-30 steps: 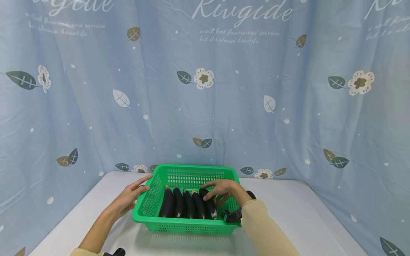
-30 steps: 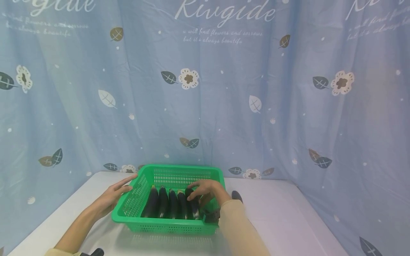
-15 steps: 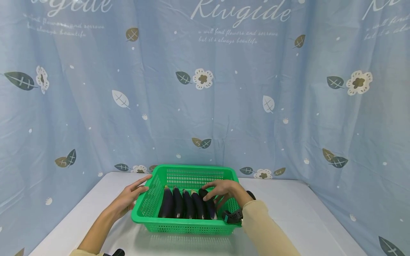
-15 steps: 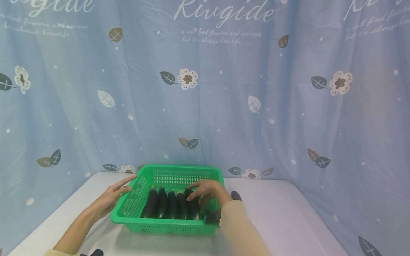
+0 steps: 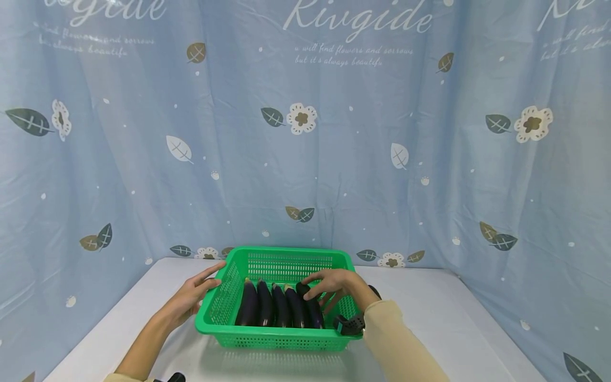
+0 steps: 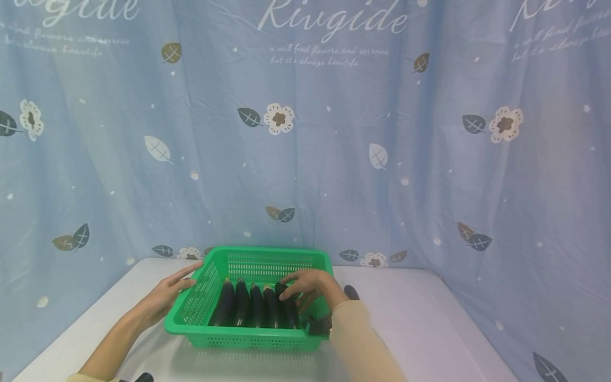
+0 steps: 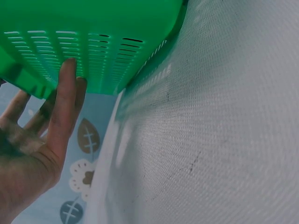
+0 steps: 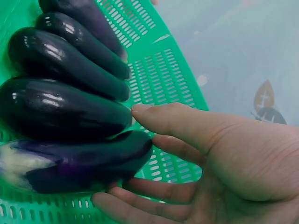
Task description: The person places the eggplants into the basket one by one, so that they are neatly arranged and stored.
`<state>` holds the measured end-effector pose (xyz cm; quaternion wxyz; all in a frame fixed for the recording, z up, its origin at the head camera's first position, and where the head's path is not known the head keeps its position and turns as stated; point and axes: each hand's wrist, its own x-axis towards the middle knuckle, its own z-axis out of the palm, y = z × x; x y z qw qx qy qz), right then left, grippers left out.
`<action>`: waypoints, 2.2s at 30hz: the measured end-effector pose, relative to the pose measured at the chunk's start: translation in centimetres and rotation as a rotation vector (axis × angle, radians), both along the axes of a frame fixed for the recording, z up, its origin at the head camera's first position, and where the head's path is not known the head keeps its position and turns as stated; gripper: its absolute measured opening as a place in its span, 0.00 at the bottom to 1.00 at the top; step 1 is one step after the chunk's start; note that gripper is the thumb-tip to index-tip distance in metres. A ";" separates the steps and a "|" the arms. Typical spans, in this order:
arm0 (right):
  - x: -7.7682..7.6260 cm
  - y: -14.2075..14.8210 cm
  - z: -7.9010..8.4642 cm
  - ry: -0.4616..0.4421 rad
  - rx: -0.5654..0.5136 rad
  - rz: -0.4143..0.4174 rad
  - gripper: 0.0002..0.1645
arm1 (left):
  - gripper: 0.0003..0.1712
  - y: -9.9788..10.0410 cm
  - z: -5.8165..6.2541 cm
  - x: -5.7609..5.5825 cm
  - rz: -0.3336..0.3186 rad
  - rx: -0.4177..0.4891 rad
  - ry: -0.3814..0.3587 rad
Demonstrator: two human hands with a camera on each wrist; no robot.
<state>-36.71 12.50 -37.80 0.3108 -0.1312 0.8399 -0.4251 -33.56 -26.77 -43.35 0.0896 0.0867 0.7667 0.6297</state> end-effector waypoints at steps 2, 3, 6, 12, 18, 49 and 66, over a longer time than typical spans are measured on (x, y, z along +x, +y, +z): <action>0.0 0.1 0.1 0.001 0.001 0.004 0.37 | 0.36 0.0 0.0 0.0 0.001 -0.001 -0.001; 0.1 0.1 0.1 -0.001 0.000 0.006 0.37 | 0.36 0.0 -0.1 0.0 0.002 -0.002 -0.002; 0.1 0.3 0.2 -0.003 -0.004 0.010 0.37 | 0.36 0.0 -0.1 0.0 0.004 -0.004 -0.005; 0.2 0.3 0.4 -0.001 0.001 0.016 0.37 | 0.36 0.0 -0.1 0.0 0.004 -0.004 0.002; 0.4 0.0 1.0 0.038 0.039 0.034 0.37 | 0.37 0.0 -0.2 0.1 -0.006 -0.001 -0.004; 2.8 4.3 4.5 0.182 -0.083 0.111 0.30 | 0.37 0.0 -0.2 -0.1 0.010 -0.016 -0.001; 3.8 8.3 5.0 0.380 -0.151 0.112 0.31 | 0.36 0.0 -0.2 -0.1 0.025 -0.007 0.008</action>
